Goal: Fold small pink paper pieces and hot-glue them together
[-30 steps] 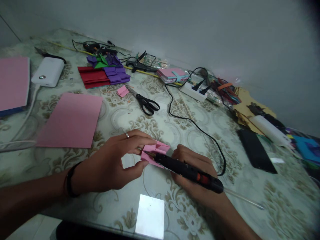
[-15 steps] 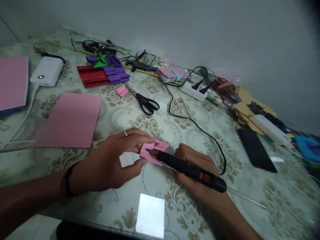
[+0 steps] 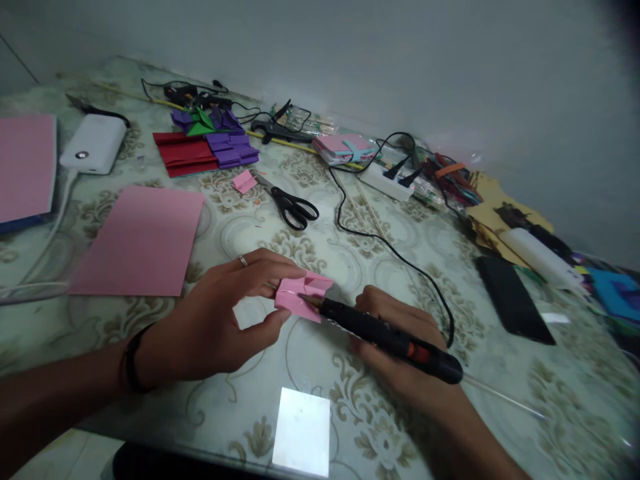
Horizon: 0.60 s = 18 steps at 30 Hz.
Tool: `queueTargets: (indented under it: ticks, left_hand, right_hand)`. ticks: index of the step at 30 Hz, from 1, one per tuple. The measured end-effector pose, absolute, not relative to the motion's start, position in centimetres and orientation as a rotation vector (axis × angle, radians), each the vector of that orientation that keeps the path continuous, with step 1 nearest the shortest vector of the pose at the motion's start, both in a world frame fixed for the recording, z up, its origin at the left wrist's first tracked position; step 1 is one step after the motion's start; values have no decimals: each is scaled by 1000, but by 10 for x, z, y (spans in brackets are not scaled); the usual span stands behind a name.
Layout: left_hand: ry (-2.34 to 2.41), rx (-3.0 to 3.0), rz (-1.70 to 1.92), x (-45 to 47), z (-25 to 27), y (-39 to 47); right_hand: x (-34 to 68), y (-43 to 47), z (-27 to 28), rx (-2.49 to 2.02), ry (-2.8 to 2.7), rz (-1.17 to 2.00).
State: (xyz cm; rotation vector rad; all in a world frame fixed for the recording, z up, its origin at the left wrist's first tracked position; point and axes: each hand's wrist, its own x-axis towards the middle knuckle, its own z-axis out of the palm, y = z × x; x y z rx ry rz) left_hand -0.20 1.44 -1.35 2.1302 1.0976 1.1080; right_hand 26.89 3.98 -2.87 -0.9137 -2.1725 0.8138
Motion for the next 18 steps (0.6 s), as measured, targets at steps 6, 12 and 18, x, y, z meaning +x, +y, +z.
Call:
queueTargets:
  ticks: [6,12,18]
  left_hand:
    - [1105,2078,1126,-4,-14,14]
    - [1121,2044,1134,-4,-15,15]
    - [1168,2073,1155,-4,-15,15]
  right_hand:
    - [270,40,-27,-944,-2178,759]
    - [274,41,-28,-984,-2186,736]
    - [273,41,-24,-1058,-2192,691]
